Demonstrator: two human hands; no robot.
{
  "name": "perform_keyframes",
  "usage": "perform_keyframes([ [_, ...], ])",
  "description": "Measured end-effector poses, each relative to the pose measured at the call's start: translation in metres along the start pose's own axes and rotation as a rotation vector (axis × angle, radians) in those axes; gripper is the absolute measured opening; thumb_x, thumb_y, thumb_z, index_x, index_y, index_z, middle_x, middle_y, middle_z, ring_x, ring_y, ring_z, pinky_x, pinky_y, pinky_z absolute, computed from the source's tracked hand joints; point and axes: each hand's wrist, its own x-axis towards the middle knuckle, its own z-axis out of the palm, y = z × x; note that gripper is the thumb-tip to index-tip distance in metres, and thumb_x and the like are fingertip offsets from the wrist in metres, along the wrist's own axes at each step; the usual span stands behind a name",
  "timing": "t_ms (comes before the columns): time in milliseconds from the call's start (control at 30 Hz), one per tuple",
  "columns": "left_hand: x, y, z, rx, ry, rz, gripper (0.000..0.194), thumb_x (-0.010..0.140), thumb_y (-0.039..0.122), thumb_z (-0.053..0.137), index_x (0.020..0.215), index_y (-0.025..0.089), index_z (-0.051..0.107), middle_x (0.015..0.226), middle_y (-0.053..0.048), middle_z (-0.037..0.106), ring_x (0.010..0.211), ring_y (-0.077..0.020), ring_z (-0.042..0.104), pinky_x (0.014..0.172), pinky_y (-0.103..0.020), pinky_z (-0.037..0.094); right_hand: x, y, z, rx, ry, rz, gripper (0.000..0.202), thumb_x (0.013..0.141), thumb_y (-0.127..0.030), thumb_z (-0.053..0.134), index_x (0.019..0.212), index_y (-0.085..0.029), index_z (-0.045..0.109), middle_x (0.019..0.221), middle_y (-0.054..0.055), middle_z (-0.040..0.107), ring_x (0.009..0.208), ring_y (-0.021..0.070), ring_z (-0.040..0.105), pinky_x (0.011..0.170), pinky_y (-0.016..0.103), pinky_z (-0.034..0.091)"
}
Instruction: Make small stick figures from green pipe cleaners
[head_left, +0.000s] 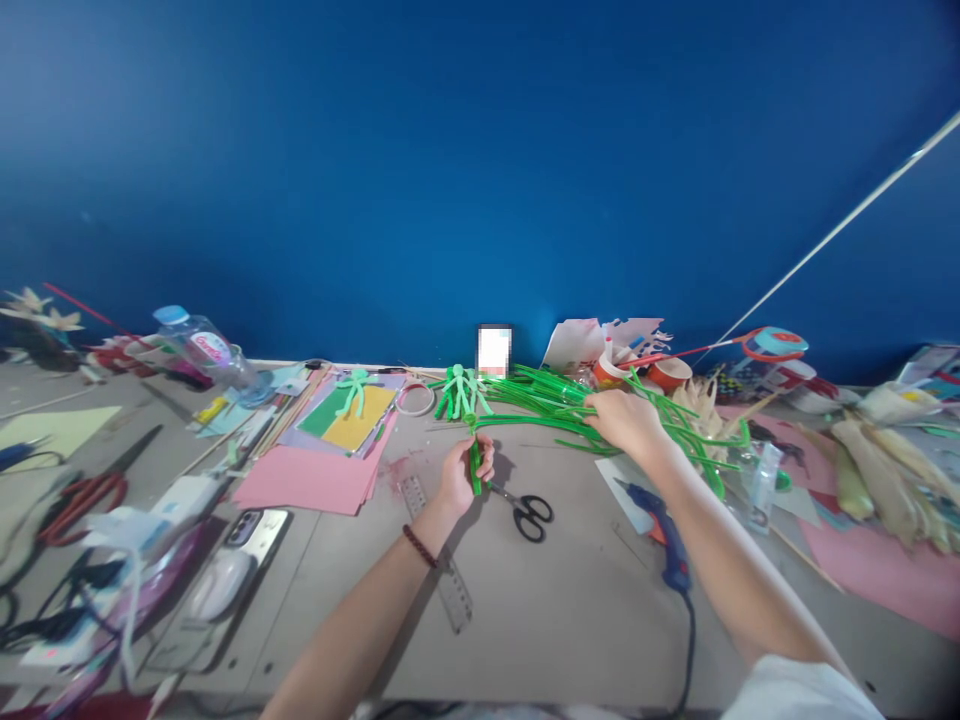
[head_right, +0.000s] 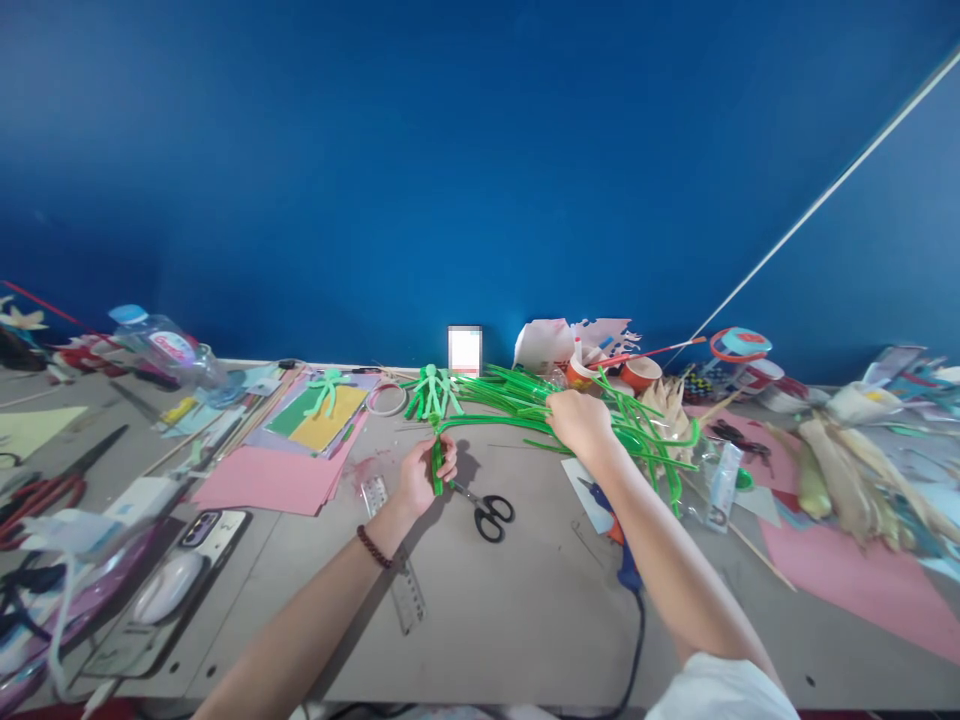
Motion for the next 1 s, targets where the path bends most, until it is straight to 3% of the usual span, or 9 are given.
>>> perform_keyframes([
  [200,0.001,-0.001,-0.001,0.045,0.0,0.011,0.019,0.076,0.031,0.054,0.074,0.013,0.059,0.055,0.002,0.047,0.039,-0.0056,0.032,0.042,-0.021,0.026,0.014,0.019,0.035,-0.036,-0.186,0.012,0.025,0.072,-0.019,0.07,0.096,-0.016,0.07,0.103,0.015,0.07,0.096,0.0298,0.066,0.067,0.03,0.047],
  [367,0.002,-0.003,-0.003,0.056,0.029,0.023,0.019,0.074,0.031,0.056,0.076,0.012,0.059,0.056,0.002,0.049,0.038,-0.0054,0.031,0.041,-0.022,0.026,0.016,0.026,0.06,-0.037,-0.205,-0.001,0.018,0.07,-0.015,0.068,0.088,-0.014,0.072,0.096,0.015,0.071,0.091,0.0285,0.068,0.064,0.028,0.045],
  [467,0.003,-0.003,-0.002,0.047,0.031,0.019,0.021,0.075,0.033,0.054,0.075,0.012,0.06,0.056,0.001,0.049,0.037,-0.0054,0.032,0.041,-0.021,0.027,0.012,0.028,0.058,-0.042,-0.161,-0.006,0.017,0.075,-0.012,0.06,0.086,-0.015,0.072,0.095,0.015,0.071,0.091,0.028,0.068,0.065,0.028,0.045],
  [633,0.004,-0.005,-0.002,0.069,0.017,0.012,0.022,0.077,0.034,0.054,0.073,0.013,0.059,0.055,0.002,0.049,0.036,-0.0048,0.033,0.04,-0.02,0.026,0.014,0.023,0.036,-0.039,-0.034,-0.001,0.02,0.082,-0.018,0.053,0.093,-0.018,0.07,0.099,0.015,0.07,0.094,0.0295,0.067,0.069,0.032,0.047],
  [767,0.005,-0.008,-0.003,0.085,0.032,0.021,0.021,0.075,0.034,0.061,0.071,0.014,0.058,0.055,0.003,0.048,0.036,-0.0036,0.033,0.039,-0.019,0.026,0.029,0.002,0.027,-0.033,0.042,0.011,0.022,0.085,-0.018,0.05,0.094,-0.016,0.07,0.098,0.016,0.07,0.094,0.0297,0.067,0.072,0.034,0.048],
  [900,0.003,-0.009,0.0,0.164,0.086,0.077,0.026,0.075,0.039,0.066,0.077,0.014,0.062,0.057,0.002,0.054,0.041,-0.0064,0.044,0.041,-0.02,0.032,0.047,-0.024,0.029,-0.007,0.077,0.002,0.024,0.089,-0.019,0.047,0.097,-0.016,0.069,0.101,0.015,0.069,0.096,0.0282,0.066,0.074,0.033,0.048],
  [1000,-0.001,-0.008,0.003,0.263,0.114,0.122,0.032,0.073,0.042,0.07,0.084,0.013,0.065,0.061,-0.001,0.061,0.047,-0.0092,0.052,0.046,-0.021,0.039,0.053,-0.035,0.032,0.021,0.081,-0.018,0.025,0.089,-0.032,0.052,0.101,-0.017,0.068,0.104,0.014,0.069,0.097,0.027,0.065,0.074,0.03,0.048],
])
